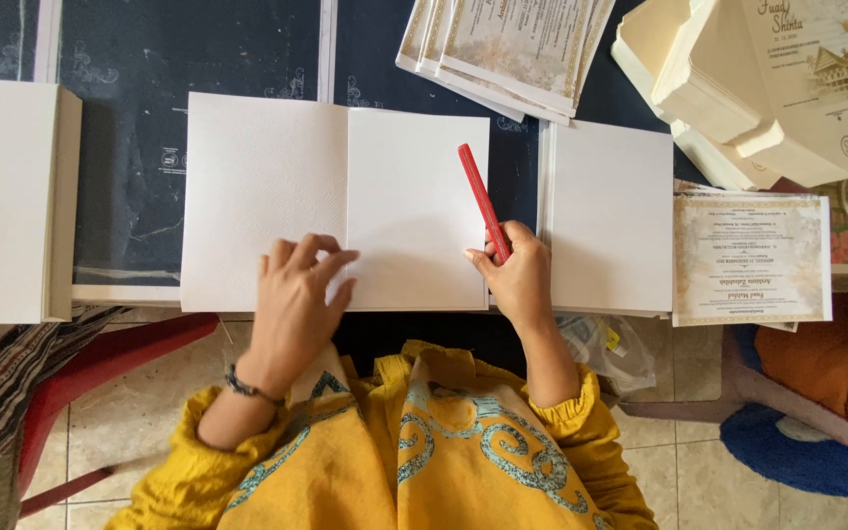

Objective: Folding printed paper invitations and using a red tool to crease the folds.

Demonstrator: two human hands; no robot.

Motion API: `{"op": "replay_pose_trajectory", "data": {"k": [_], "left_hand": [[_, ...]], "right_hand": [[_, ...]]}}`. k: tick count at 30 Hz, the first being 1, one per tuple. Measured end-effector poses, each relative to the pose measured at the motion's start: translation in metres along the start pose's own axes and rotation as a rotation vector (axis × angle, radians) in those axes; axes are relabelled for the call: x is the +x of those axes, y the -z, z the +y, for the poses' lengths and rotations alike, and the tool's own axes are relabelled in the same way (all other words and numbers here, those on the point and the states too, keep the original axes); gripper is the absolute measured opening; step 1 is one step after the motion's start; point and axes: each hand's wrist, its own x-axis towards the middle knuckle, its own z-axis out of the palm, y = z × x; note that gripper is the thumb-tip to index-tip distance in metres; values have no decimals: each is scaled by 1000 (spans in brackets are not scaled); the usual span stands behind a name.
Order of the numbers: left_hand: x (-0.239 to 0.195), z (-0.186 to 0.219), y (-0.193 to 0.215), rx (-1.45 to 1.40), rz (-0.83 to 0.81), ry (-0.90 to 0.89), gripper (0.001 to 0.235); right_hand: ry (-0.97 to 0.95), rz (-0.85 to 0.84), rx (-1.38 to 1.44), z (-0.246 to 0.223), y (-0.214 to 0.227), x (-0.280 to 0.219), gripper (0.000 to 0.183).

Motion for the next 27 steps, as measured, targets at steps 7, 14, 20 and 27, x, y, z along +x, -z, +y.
{"op": "replay_pose_trajectory", "data": {"k": [7,14,20,27], "left_hand": [[-81,-35,-51,-1217,-201,425,41],[-90,-67,-38,-1631,350,392,60],[10,-44,-38,-1189,214,103,27],[28,19,-33,-13,-147,-122,65]], "right_hand": [[17,-3,-70,-4,1,0,30],[62,-2,-79,-20,3,-5,31],[47,-24,-27,-43,-9,-11,26],[-90,-73,66,-31,7,-21,28]]}}
